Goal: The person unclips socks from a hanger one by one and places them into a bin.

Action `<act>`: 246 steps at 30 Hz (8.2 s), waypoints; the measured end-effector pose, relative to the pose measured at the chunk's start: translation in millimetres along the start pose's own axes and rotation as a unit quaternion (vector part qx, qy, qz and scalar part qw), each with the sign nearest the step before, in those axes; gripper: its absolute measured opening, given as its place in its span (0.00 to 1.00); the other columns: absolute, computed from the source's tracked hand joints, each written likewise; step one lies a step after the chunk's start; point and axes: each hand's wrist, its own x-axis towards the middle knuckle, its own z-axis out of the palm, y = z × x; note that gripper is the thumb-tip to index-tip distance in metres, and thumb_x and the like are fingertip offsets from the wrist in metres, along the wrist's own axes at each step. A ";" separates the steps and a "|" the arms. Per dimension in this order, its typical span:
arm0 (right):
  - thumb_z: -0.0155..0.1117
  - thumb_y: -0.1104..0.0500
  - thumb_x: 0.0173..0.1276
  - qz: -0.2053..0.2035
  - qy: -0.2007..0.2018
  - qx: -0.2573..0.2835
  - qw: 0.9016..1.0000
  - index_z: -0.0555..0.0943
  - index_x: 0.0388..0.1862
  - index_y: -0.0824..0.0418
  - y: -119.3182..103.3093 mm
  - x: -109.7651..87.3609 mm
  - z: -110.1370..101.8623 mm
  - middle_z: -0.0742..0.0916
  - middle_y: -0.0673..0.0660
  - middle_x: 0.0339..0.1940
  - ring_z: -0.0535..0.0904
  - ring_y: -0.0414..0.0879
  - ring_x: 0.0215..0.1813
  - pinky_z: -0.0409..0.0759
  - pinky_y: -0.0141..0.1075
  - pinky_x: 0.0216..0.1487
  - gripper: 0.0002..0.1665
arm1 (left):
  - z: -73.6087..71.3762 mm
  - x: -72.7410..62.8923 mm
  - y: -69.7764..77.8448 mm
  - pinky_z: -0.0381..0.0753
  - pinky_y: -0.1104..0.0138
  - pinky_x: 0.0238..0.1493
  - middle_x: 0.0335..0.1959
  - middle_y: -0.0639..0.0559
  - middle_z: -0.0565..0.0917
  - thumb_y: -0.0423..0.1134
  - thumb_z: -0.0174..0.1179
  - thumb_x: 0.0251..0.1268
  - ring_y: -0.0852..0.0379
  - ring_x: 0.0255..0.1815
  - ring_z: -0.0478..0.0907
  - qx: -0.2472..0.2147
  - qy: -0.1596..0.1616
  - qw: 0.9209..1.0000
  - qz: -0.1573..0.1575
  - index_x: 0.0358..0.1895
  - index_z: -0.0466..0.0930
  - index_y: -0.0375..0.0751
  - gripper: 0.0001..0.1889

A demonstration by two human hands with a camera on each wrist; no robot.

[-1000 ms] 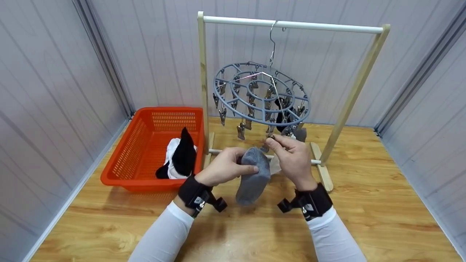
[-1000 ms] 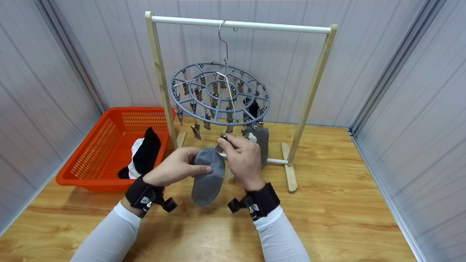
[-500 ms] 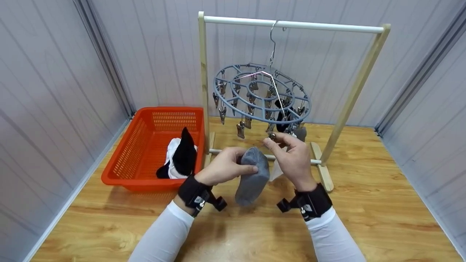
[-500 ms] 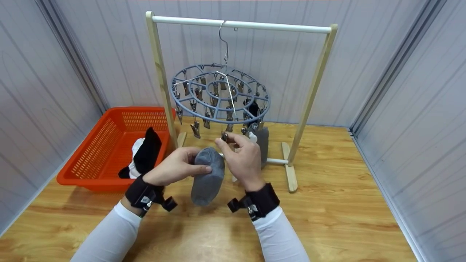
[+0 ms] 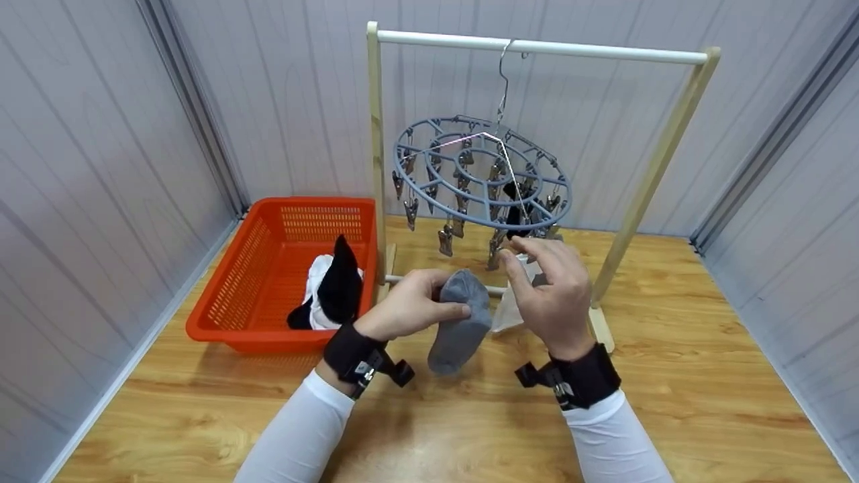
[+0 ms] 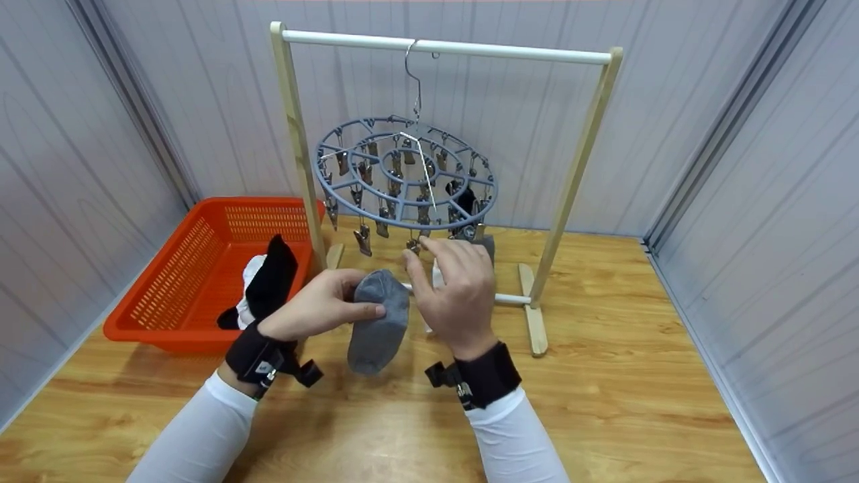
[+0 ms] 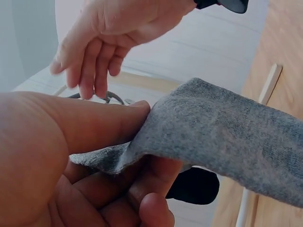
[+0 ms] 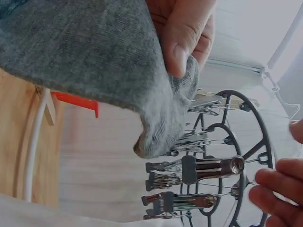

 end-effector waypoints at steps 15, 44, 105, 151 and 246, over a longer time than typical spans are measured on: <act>0.74 0.55 0.73 -0.005 0.051 -0.026 0.998 0.85 0.67 0.71 5.6 5.9 0.1 0.88 0.67 0.66 0.81 0.66 0.70 0.72 0.53 0.79 0.29 | -25.7 -15.1 16.3 0.90 0.59 0.47 0.43 0.50 0.92 0.39 0.75 0.76 0.52 0.45 0.89 -0.015 0.017 1.000 0.002 0.55 0.90 0.43 0.11; 0.69 0.45 0.78 0.027 -0.056 -0.084 0.994 0.77 0.75 0.76 16.6 -3.2 4.8 0.80 0.74 0.76 0.71 0.69 0.81 0.62 0.64 0.84 0.41 | -109.7 -53.8 12.4 0.83 0.63 0.46 0.40 0.46 0.86 0.40 0.76 0.74 0.50 0.43 0.82 0.013 0.243 0.970 -0.006 0.47 0.87 0.36 0.11; 0.71 0.47 0.76 0.004 -0.077 -0.059 0.995 0.78 0.74 0.73 4.4 -6.6 11.1 0.82 0.70 0.75 0.74 0.67 0.80 0.63 0.59 0.85 0.39 | -107.9 -36.7 -11.2 0.80 0.51 0.63 0.59 0.40 0.87 0.44 0.66 0.82 0.44 0.57 0.81 0.114 0.220 0.963 -0.110 0.69 0.83 0.35 0.21; 0.66 0.41 0.79 0.066 -0.095 -0.140 0.983 0.73 0.78 0.75 21.7 -1.1 -2.6 0.77 0.74 0.79 0.65 0.68 0.86 0.51 0.63 0.88 0.45 | -3.8 8.1 -15.2 0.84 0.48 0.68 0.70 0.39 0.84 0.42 0.75 0.76 0.42 0.66 0.86 0.114 0.085 0.989 -0.051 0.73 0.79 0.35 0.29; 0.66 0.47 0.86 0.302 -0.194 0.074 0.930 0.86 0.66 0.65 12.8 -8.5 8.5 0.92 0.57 0.53 0.87 0.49 0.49 0.84 0.41 0.53 0.24 | 28.9 8.0 -15.6 0.91 0.61 0.37 0.42 0.50 0.92 0.44 0.77 0.73 0.55 0.36 0.89 -0.068 -0.003 0.995 -0.076 0.56 0.90 0.39 0.16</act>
